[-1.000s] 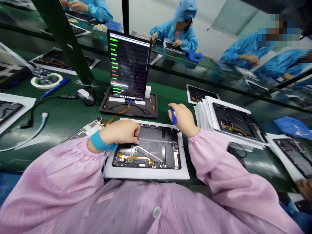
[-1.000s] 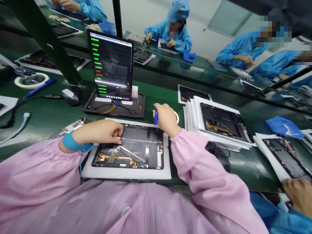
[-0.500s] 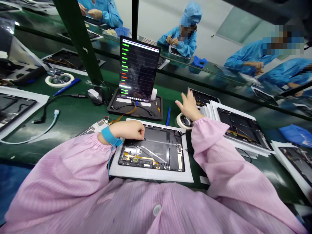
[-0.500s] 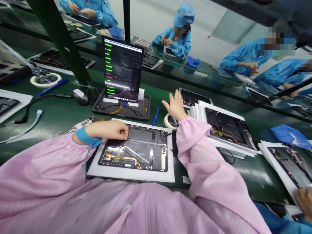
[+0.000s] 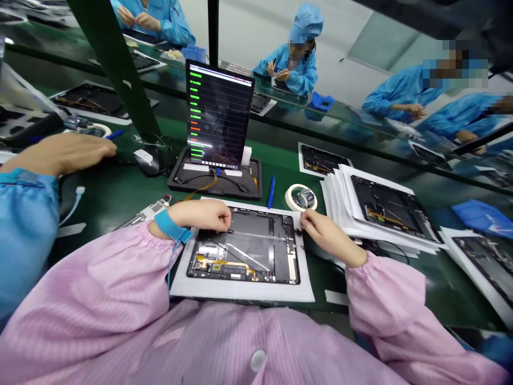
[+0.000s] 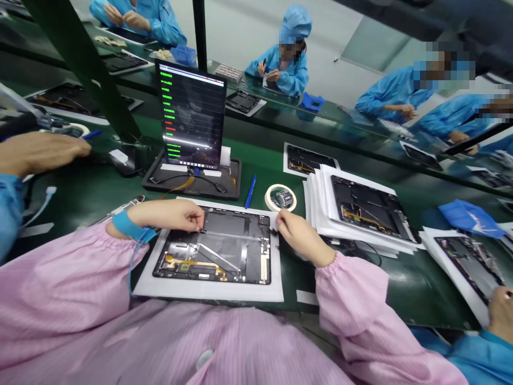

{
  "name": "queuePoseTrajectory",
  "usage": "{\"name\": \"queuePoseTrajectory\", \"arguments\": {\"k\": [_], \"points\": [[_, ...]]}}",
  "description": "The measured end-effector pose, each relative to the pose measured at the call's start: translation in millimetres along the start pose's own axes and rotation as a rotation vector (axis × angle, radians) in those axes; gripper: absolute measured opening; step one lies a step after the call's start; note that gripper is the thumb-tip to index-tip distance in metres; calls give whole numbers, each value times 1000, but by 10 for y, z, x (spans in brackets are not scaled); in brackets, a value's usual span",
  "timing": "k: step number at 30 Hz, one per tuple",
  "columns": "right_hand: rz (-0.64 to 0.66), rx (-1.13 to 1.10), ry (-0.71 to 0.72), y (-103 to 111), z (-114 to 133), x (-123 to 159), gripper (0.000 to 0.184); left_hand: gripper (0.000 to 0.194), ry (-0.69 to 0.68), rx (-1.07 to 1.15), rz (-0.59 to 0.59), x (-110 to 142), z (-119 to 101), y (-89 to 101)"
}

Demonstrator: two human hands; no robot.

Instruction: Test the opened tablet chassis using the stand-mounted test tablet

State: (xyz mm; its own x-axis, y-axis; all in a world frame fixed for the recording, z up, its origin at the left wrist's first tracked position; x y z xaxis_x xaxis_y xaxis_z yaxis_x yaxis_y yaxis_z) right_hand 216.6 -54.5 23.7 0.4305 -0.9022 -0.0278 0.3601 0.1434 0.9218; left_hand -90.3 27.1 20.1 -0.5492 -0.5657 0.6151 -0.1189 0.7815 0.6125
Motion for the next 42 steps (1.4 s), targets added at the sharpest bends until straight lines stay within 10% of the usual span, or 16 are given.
{"name": "queuePoseTrajectory", "arguments": {"k": [16,22,32,42], "points": [[310,-117,-65,-50,-42,612,23,12,39,98,9,-9,11,44],[458,-9,-321,-66,78,645,49,13,21,99,-5,-15,31,45],[105,-346,-516,-200,121,242,13,17,53,400,-132,-83,46,5],[156,-57,-288,-179,166,211,12,10,-9,-24,-743,-131,-45,14]]}}
Point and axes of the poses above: each hand's wrist, its own x-axis away from the middle knuckle, its own y-axis out of the back of the hand, z = x × y, the point moved 2 cm from there along -x, towards the middle knuckle, and after that the axes turned 14 degrees about y, right-handed, at the moved point
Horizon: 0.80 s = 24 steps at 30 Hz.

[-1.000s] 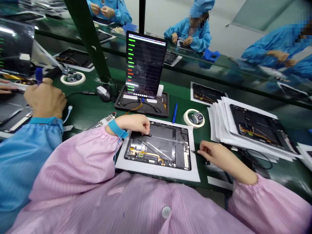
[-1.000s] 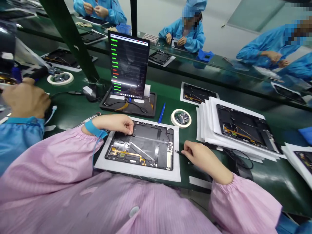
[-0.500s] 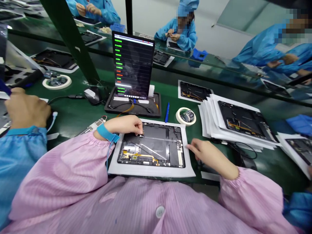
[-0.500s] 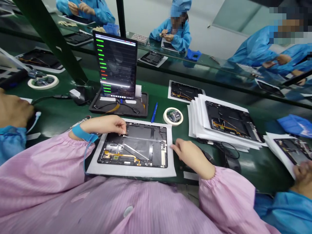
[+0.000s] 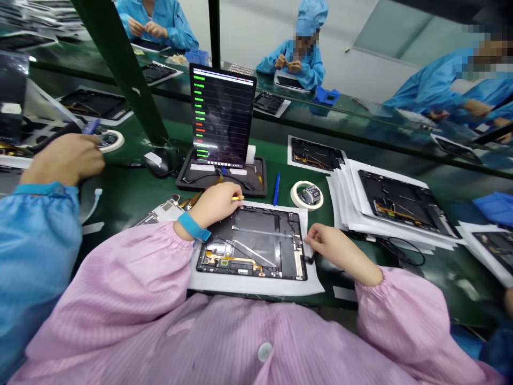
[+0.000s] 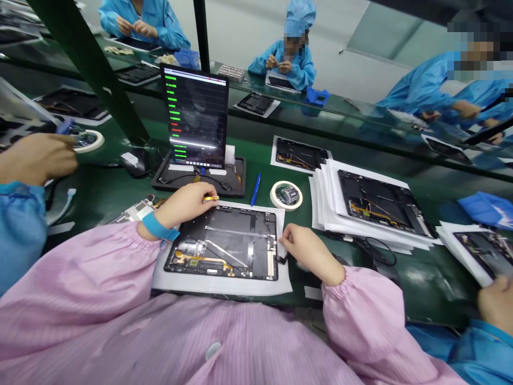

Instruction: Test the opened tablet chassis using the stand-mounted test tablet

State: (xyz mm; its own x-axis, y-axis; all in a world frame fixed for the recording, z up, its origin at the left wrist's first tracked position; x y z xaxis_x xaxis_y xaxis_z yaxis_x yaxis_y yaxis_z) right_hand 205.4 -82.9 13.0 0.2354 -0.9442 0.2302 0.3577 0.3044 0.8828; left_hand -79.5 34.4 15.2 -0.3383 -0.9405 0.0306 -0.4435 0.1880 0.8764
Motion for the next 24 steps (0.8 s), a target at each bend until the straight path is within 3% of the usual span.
{"name": "queuePoseTrajectory", "arguments": {"k": [3,6,16,20,24], "points": [[-152,104,180,11,49,3,9,12,-31,-94,-11,22,-40,-59],[-200,-39,245,-24,37,-24,9,16,-27,-136,-10,31,-46,-100],[-241,-1156,-177,24,-51,-5,22,17,0,-125,26,-1,-20,-49],[-150,-1381,-213,55,0,6,23,18,28,-111,47,38,-32,22],[-147,-1390,-193,41,45,-13,17,20,63,-125,83,64,-30,78]]}}
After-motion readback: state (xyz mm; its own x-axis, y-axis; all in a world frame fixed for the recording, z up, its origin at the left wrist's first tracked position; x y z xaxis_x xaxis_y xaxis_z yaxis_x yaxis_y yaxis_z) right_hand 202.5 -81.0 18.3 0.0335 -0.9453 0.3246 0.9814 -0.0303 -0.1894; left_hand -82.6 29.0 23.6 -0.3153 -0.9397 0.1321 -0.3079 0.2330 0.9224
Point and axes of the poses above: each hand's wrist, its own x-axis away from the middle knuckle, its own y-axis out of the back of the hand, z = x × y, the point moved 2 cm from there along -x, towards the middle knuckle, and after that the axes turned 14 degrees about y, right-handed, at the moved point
